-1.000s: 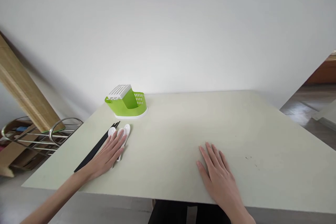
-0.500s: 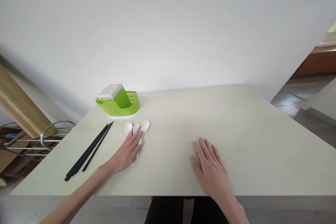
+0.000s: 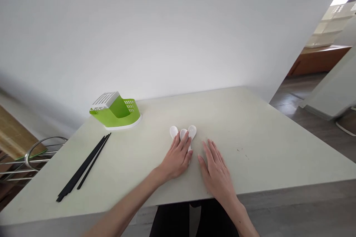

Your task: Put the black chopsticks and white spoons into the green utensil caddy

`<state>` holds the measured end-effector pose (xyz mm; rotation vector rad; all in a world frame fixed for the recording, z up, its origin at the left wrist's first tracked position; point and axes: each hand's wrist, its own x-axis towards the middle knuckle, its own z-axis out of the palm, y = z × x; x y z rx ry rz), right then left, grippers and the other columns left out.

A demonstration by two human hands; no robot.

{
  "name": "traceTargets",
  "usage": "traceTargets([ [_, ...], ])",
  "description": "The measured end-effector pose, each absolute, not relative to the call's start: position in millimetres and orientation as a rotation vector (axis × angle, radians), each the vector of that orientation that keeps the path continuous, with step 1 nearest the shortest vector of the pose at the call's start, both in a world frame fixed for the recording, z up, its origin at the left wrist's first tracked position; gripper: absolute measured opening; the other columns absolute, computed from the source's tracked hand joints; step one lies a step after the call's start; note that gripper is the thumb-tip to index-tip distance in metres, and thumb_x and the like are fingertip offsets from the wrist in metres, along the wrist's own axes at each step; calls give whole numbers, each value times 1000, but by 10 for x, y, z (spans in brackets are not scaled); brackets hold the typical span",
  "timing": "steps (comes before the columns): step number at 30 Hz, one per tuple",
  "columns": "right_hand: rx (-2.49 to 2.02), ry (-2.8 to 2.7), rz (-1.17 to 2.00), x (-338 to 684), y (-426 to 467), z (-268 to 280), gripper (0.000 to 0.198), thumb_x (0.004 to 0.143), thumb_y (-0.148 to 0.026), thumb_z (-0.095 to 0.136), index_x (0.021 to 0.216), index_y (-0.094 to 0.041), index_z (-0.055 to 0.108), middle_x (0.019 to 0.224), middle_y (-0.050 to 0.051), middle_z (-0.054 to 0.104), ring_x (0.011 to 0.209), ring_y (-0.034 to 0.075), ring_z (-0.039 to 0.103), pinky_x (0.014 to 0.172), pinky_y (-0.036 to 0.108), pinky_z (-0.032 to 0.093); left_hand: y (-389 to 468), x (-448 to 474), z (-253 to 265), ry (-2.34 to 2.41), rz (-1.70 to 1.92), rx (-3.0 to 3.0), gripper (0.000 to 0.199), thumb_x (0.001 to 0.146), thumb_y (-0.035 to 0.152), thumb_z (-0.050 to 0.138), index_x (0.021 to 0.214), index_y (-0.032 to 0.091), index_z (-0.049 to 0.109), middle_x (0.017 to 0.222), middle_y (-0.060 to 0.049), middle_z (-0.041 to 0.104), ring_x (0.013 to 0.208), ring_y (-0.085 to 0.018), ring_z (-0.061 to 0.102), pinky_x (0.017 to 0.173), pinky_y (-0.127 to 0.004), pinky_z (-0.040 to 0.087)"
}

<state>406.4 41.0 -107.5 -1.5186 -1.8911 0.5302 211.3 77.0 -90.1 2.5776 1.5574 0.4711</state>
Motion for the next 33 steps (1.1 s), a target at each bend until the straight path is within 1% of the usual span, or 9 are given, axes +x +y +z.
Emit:
traceTargets([
  [4,-1561,-1669,710,4075,407,-989,68,106,-62,31,166,-29,30,174,2,26,161,27,21,127,54,33,792,2495,-914,1548,476,2554,60,110,40,28,161,12,35,175,-11,19,161,-35,-2,132,-58,20],
  [8,-1530,-1572,754,4080,416,-946,71,105,-64,33,166,-27,28,174,5,27,160,26,23,128,54,29,807,2684,-930,1556,506,2563,60,108,36,31,161,9,36,175,-11,16,161,-35,-6,133,-57,19],
  [12,-1521,-1578,759,4076,408,-927,72,105,-64,34,165,-26,29,173,6,28,160,28,25,128,53,30,794,2701,-955,1507,584,2561,58,109,36,30,162,15,35,175,-10,17,161,-32,-11,132,-60,19],
  [16,-1525,-1602,732,4075,393,-937,72,105,-63,34,166,-26,28,172,8,29,159,29,26,126,54,33,760,2511,-948,1421,696,2537,59,110,39,28,166,22,24,176,-10,17,161,-29,-11,131,-63,22],
  [20,-1543,-1633,717,4093,380,-962,71,106,-63,33,166,-27,26,172,7,29,159,31,26,124,55,36,757,1923,-671,1509,826,2565,60,110,43,31,167,29,19,175,-10,22,162,-28,-4,129,-64,23],
  [24,-1563,-1654,727,4098,362,-974,71,105,-63,33,167,-29,24,173,6,29,158,33,28,120,55,42,782,1003,-54,1861,1068,2567,55,109,44,35,162,28,31,172,-10,30,163,-29,9,129,-62,23],
  [27,-1576,-1657,729,4088,353,-981,71,105,-63,34,167,-31,24,172,5,29,158,34,28,120,59,41,797,325,385,2140,1180,2557,55,108,45,39,159,24,36,170,-12,34,163,-32,13,129,-62,21],
  [31,-1569,-1675,716,4073,353,-987,69,105,-62,34,166,-31,26,172,5,31,158,34,27,121,61,39,829,-348,665,2390,1103,2520,61,106,51,39,159,19,37,170,-14,32,162,-34,14,129,-59,21],
  [33,-1557,-1681,694,4069,354,-988,68,105,-62,35,166,-31,28,171,5,32,158,34,29,121,61,40,861,-545,699,2447,1013,2474,64,105,53,37,159,18,38,170,-13,33,161,-35,18,129,-59,22],
])
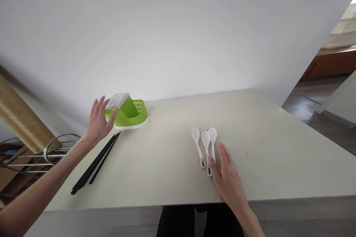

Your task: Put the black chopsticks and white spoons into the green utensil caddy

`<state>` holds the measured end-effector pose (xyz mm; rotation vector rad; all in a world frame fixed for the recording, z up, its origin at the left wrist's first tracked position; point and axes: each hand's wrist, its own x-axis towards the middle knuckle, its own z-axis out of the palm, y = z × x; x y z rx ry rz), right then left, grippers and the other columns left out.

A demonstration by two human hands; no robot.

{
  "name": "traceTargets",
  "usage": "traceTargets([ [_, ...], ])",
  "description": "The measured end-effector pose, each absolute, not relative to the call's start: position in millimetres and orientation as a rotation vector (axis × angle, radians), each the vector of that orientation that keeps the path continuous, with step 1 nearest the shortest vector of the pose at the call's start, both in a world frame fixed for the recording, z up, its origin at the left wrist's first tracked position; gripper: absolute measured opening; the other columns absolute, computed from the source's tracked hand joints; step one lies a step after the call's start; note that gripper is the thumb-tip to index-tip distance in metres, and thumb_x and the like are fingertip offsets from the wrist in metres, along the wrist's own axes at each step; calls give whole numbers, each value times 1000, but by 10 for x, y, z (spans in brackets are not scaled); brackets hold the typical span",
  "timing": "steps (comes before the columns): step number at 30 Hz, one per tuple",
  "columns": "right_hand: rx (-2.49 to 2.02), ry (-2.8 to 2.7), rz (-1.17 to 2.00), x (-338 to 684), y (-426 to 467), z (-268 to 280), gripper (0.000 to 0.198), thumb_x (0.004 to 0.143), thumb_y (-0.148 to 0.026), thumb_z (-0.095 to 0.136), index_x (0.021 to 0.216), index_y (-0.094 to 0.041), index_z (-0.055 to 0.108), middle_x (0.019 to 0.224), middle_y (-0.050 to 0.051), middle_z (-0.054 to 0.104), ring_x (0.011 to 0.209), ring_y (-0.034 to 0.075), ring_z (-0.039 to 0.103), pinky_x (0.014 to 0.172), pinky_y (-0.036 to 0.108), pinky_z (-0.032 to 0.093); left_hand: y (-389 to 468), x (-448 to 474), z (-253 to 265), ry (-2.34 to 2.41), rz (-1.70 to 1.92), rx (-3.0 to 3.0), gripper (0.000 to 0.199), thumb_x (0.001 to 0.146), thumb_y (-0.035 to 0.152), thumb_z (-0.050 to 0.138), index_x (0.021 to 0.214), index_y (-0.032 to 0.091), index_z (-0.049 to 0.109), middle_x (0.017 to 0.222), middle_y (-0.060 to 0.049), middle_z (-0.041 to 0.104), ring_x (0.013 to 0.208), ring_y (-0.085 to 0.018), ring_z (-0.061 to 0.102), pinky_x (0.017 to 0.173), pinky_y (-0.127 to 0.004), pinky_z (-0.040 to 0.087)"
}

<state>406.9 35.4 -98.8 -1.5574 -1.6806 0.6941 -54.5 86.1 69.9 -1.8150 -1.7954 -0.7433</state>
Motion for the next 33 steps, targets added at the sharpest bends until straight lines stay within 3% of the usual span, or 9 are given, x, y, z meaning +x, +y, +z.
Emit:
traceTargets([
  [6,-1558,-1698,662,4068,353,-1007,66,105,-61,35,164,-31,31,170,5,35,156,34,33,118,60,45,985,-615,630,-2082,-667,-1837,64,104,57,35,160,26,38,169,-9,36,141,-36,53,113,-55,46],
  [10,-1560,-1708,651,4070,355,-1009,66,105,-61,35,164,-31,32,169,5,37,156,34,33,119,58,44,1052,-502,549,-2049,-738,-1808,66,103,57,36,161,25,36,170,-11,34,143,-36,51,111,-54,49],
  [18,-1589,-1708,708,4071,372,-949,68,104,-63,34,164,-30,33,169,4,37,156,33,34,120,58,43,1255,-216,465,-1966,-813,-1850,63,105,54,35,160,24,39,168,-13,37,150,-34,42,118,-53,42],
  [29,-1568,-1711,688,4078,367,-953,66,105,-62,35,164,-31,32,169,4,38,155,33,36,116,56,48,1523,337,476,-1982,-714,-1946,65,105,56,32,161,24,38,169,-13,35,135,-36,56,106,-54,51],
  [33,-1557,-1700,681,4072,376,-960,66,105,-61,36,163,-31,33,169,5,38,154,33,37,117,55,47,1479,308,511,-1939,-704,-2023,67,106,58,29,163,24,35,172,-12,29,147,-37,45,115,-56,44],
])
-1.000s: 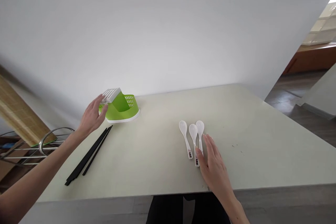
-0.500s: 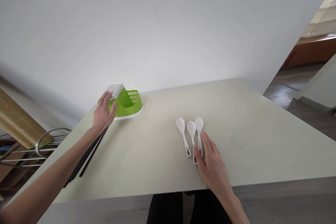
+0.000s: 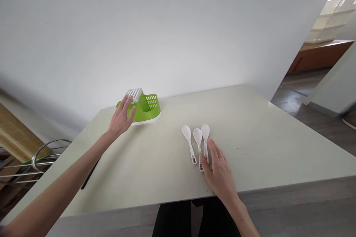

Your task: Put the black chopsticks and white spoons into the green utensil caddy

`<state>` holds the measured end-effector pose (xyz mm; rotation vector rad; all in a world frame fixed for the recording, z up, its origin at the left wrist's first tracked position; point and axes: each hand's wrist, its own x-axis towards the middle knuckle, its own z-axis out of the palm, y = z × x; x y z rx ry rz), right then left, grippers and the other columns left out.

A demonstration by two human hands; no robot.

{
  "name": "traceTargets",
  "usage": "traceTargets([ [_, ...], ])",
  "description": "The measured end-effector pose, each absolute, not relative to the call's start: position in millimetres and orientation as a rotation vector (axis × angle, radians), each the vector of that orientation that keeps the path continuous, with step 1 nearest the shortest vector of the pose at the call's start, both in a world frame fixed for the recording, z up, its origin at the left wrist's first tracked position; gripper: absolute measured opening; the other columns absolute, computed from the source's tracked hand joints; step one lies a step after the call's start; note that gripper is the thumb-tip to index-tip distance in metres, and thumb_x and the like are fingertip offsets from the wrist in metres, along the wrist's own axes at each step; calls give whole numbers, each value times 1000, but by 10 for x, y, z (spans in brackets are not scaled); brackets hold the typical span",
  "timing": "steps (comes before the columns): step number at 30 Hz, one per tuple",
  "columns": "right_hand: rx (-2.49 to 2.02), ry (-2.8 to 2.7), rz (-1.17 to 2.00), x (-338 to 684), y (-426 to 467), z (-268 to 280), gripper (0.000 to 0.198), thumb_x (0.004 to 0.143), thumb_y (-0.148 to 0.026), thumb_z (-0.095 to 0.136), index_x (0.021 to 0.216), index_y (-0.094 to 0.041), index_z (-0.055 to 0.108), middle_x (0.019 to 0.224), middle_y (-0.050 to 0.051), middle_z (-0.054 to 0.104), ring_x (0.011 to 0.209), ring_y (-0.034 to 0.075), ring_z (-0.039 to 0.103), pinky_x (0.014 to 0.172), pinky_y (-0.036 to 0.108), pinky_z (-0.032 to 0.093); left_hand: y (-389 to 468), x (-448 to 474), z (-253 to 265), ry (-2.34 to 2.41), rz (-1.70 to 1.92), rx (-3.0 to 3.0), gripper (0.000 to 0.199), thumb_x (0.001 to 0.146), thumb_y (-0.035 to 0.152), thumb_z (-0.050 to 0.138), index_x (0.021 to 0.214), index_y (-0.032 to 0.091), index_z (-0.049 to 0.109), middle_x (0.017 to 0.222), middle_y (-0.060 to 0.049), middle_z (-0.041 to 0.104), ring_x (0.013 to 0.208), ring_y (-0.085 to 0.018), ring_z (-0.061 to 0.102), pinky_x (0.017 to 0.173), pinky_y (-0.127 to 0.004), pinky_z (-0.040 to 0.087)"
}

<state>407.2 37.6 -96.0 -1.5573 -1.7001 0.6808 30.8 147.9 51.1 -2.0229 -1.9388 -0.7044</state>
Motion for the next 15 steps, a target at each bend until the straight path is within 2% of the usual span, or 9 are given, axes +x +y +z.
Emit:
traceTargets([
  [2,-1555,-1693,690,4073,377,-958,66,105,-61,36,163,-30,33,169,5,37,155,33,35,118,56,46,1394,209,498,-1869,-782,-2031,68,107,58,29,165,23,29,174,-12,22,154,-35,35,121,-55,37],
  [4,-1547,-1695,700,4077,377,-952,66,105,-61,36,163,-30,33,169,5,37,155,33,34,119,56,45,1264,10,445,-1834,-928,-1955,70,107,58,31,166,21,21,175,-15,20,155,-32,33,123,-52,34],
  [6,-1542,-1702,705,4079,376,-947,66,105,-62,35,163,-30,32,169,5,37,156,32,34,119,56,44,1090,-305,344,-1896,-1034,-1836,74,106,60,31,165,16,21,170,-20,30,151,-30,40,124,-51,34],
  [8,-1550,-1703,709,4081,375,-945,67,105,-62,34,163,-29,32,169,5,37,156,32,34,119,56,44,873,-702,199,-2112,-916,-1827,77,103,65,31,161,14,32,162,-21,43,152,-34,39,125,-56,31],
  [10,-1564,-1704,713,4082,372,-946,67,105,-63,34,163,-29,33,169,5,38,155,32,34,118,56,45,615,-1106,31,-2324,-652,-1910,82,99,71,31,158,15,40,163,-19,45,155,-37,34,125,-61,27],
  [12,-1575,-1705,711,4084,368,-949,67,104,-64,35,162,-30,34,168,5,39,155,33,35,118,56,46,332,-1425,-133,-2430,-464,-1979,83,99,71,34,162,16,37,167,-16,40,156,-37,33,125,-59,31],
  [15,-1580,-1714,707,4088,360,-952,67,104,-64,35,162,-30,35,167,5,40,155,34,36,119,57,44,-50,-1637,-320,-2422,-285,-2055,82,102,67,33,168,19,24,170,-13,34,156,-34,32,126,-57,31],
])
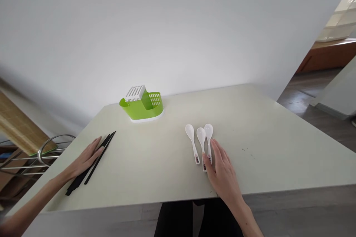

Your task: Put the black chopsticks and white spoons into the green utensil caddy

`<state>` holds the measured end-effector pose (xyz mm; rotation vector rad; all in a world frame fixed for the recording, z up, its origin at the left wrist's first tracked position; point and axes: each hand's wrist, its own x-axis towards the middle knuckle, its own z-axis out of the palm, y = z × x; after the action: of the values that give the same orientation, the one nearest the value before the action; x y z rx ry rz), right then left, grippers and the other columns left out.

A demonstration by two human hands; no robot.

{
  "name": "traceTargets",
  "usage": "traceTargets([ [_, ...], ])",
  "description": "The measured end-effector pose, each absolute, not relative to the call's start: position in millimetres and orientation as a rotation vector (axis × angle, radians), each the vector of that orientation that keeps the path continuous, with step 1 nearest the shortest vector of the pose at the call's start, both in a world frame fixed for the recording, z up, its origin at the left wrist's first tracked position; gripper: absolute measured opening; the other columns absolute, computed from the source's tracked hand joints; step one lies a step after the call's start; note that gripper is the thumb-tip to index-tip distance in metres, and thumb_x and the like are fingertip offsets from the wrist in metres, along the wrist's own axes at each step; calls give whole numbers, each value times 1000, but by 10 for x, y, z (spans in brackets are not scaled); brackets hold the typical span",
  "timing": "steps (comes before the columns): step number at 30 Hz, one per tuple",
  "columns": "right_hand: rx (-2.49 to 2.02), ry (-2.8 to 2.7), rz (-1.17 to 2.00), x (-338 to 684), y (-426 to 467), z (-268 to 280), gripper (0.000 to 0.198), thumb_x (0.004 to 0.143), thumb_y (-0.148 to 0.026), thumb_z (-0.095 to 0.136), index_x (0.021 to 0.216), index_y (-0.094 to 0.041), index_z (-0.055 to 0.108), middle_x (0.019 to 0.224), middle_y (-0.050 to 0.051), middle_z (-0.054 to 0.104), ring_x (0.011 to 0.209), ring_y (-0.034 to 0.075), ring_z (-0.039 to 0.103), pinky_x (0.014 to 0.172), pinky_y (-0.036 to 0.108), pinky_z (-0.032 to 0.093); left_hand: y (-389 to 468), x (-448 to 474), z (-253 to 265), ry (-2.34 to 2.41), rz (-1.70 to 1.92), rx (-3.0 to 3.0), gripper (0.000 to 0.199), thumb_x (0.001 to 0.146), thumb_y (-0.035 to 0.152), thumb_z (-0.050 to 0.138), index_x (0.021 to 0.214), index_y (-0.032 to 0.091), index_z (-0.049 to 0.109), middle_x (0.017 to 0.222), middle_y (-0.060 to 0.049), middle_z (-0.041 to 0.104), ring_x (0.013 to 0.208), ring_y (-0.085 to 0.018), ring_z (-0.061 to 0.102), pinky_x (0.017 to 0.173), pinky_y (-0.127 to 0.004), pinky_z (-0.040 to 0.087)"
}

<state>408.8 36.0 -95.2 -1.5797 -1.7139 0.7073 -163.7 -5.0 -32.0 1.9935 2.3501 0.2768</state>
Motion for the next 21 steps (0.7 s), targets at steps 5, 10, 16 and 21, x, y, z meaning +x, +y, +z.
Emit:
traceTargets([
  [5,-1592,-1736,697,4083,349,-956,68,104,-65,36,162,-30,35,166,6,42,152,34,39,116,56,47,-260,-1480,-433,2256,93,2106,76,106,62,28,170,26,9,175,-5,16,162,-32,13,130,-58,18],
  [10,-1624,-1748,676,4068,355,-957,66,104,-64,37,161,-31,35,166,5,41,153,32,38,116,55,47,-24,-1115,-537,2191,58,2222,66,109,56,21,169,31,15,175,-1,16,162,-31,10,129,-60,17],
  [16,-1629,-1744,669,4067,366,-948,66,104,-63,37,162,-30,35,166,5,41,154,31,37,117,54,46,347,-192,-765,2162,165,2347,65,109,54,23,169,28,22,174,-4,22,162,-32,13,130,-59,18],
  [21,-1632,-1740,666,4071,375,-961,67,104,-63,37,162,-29,34,166,6,41,153,32,39,118,55,45,525,749,-938,2106,307,2428,63,109,49,26,167,25,28,173,-7,27,161,-37,15,129,-63,16],
])
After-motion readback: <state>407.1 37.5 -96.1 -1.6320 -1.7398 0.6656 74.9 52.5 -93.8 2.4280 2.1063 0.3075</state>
